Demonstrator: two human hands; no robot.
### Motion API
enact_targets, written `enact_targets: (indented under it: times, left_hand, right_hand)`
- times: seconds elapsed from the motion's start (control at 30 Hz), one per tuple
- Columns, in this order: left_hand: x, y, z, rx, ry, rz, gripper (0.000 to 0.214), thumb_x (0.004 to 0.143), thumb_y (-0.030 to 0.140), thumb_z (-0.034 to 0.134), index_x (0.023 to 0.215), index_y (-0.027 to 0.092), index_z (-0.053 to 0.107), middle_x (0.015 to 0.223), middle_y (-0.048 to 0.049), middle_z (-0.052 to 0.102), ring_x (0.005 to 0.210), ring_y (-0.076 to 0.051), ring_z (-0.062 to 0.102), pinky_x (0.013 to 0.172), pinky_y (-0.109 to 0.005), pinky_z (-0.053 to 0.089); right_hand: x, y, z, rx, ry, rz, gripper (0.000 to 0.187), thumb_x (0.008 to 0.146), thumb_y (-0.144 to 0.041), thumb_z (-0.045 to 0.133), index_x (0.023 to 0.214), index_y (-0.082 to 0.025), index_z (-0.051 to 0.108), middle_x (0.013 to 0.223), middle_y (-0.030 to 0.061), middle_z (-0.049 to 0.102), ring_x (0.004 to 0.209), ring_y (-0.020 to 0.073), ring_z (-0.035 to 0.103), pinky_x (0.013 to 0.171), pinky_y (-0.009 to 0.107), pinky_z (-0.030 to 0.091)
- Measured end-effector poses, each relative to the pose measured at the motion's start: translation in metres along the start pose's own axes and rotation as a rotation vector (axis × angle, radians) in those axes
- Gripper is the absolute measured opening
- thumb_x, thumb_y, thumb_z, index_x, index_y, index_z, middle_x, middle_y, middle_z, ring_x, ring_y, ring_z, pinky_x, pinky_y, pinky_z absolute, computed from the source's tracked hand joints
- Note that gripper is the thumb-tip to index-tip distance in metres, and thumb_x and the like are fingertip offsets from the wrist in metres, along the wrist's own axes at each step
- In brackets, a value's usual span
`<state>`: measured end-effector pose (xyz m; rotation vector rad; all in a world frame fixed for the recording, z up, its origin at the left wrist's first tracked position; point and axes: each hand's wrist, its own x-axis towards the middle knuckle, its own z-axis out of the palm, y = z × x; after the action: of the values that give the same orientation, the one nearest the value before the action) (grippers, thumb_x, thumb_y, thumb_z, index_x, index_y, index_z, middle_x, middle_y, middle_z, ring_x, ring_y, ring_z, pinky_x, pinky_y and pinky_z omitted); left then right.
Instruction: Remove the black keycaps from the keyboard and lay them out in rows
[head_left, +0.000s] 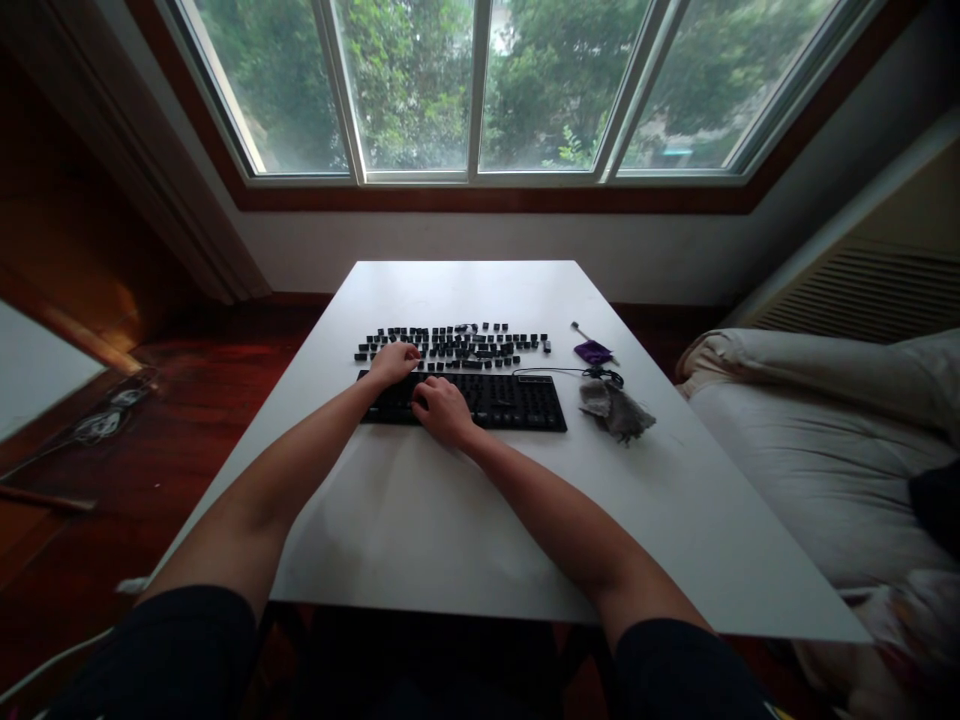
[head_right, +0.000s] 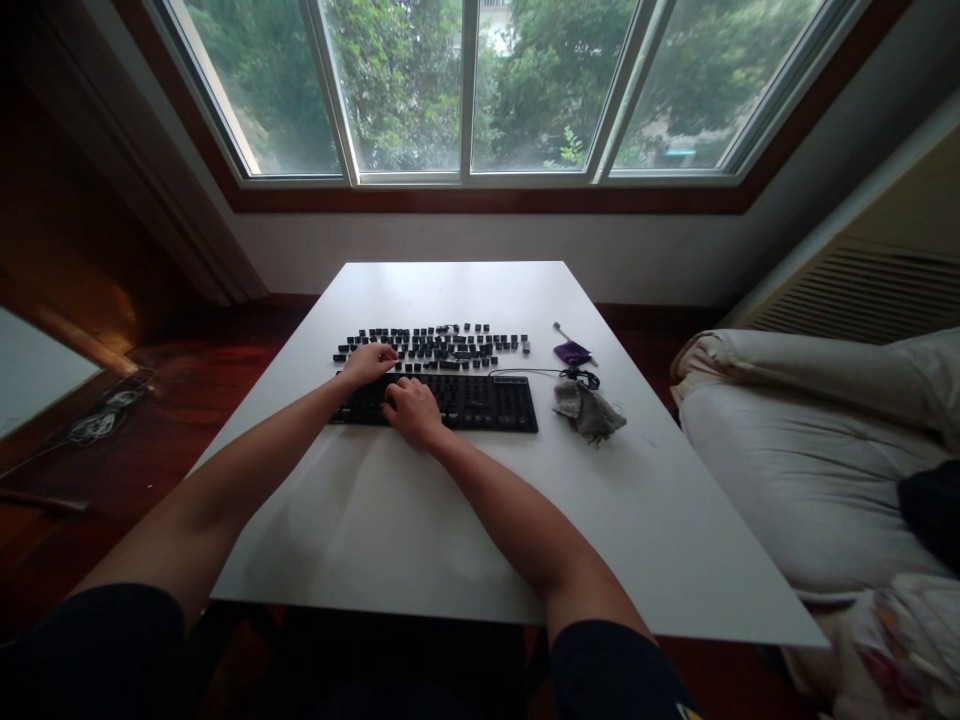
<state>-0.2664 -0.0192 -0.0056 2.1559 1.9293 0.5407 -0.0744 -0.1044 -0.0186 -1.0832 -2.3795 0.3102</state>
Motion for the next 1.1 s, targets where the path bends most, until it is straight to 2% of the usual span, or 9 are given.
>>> enact_targets:
  times: [0.23, 0.37, 0.53, 0.73, 0.93, 1.1]
  left_hand:
    - [0.013, 0.001, 0.011, 0.015, -0.067, -0.071, 0.024, 0.077, 0.033, 0.072, 0.099, 0.024, 0.079, 0.098, -0.0027, 0.078, 0.087, -0.019, 0.067, 0.073, -0.025, 0.047]
    - [0.009, -0.001, 0.011, -0.001, -0.036, -0.069, 0.021, 0.081, 0.032, 0.069, 0.098, 0.023, 0.079, 0.098, -0.0033, 0.078, 0.089, -0.019, 0.068, 0.077, -0.026, 0.047]
    - [-0.002, -0.005, -0.002, -0.062, -0.007, 0.01, 0.024, 0.085, 0.033, 0.065, 0.102, 0.022, 0.079, 0.097, -0.0038, 0.078, 0.088, -0.02, 0.069, 0.079, -0.028, 0.049]
    - [-0.021, -0.01, -0.02, -0.274, -0.098, 0.069, 0.031, 0.084, 0.038, 0.061, 0.103, 0.021, 0.079, 0.094, -0.0025, 0.079, 0.09, -0.02, 0.07, 0.082, -0.028, 0.05]
    - [-0.047, -0.006, -0.027, -0.381, -0.123, 0.025, 0.038, 0.081, 0.045, 0.066, 0.108, 0.019, 0.072, 0.083, -0.0026, 0.075, 0.071, -0.017, 0.065, 0.065, -0.027, 0.048]
    - [-0.06, 0.002, -0.031, -0.541, -0.17, 0.027, 0.034, 0.078, 0.045, 0.07, 0.096, 0.016, 0.068, 0.082, -0.0036, 0.072, 0.074, -0.016, 0.064, 0.067, -0.027, 0.048]
  right_hand:
    - [0.001, 0.0, 0.0, 0.001, -0.008, 0.011, 0.011, 0.092, -0.03, 0.065, 0.097, -0.022, 0.071, 0.102, 0.0074, 0.065, 0.1, 0.0235, 0.054, 0.088, 0.035, 0.041]
    - [0.001, 0.0, -0.001, 0.007, 0.0, 0.008, 0.012, 0.092, -0.03, 0.065, 0.096, -0.022, 0.072, 0.101, 0.007, 0.066, 0.099, 0.0231, 0.056, 0.088, 0.034, 0.042]
    - [0.003, 0.002, -0.003, 0.14, 0.06, 0.083, 0.009, 0.091, -0.027, 0.063, 0.091, -0.023, 0.071, 0.095, 0.0041, 0.068, 0.091, 0.0196, 0.06, 0.083, 0.03, 0.043]
    - [0.012, 0.012, -0.013, 0.309, 0.194, 0.207, 0.01, 0.09, -0.022, 0.061, 0.095, -0.023, 0.069, 0.088, 0.0006, 0.069, 0.08, 0.0164, 0.062, 0.076, 0.027, 0.043]
    - [0.013, 0.014, -0.014, 0.356, 0.192, 0.107, 0.021, 0.088, -0.022, 0.065, 0.109, -0.022, 0.068, 0.092, 0.002, 0.069, 0.089, 0.0184, 0.062, 0.084, 0.029, 0.045]
    - [0.012, 0.012, -0.014, 0.367, 0.153, 0.05, 0.02, 0.089, -0.023, 0.065, 0.108, -0.022, 0.07, 0.093, 0.002, 0.068, 0.09, 0.0178, 0.062, 0.085, 0.029, 0.045]
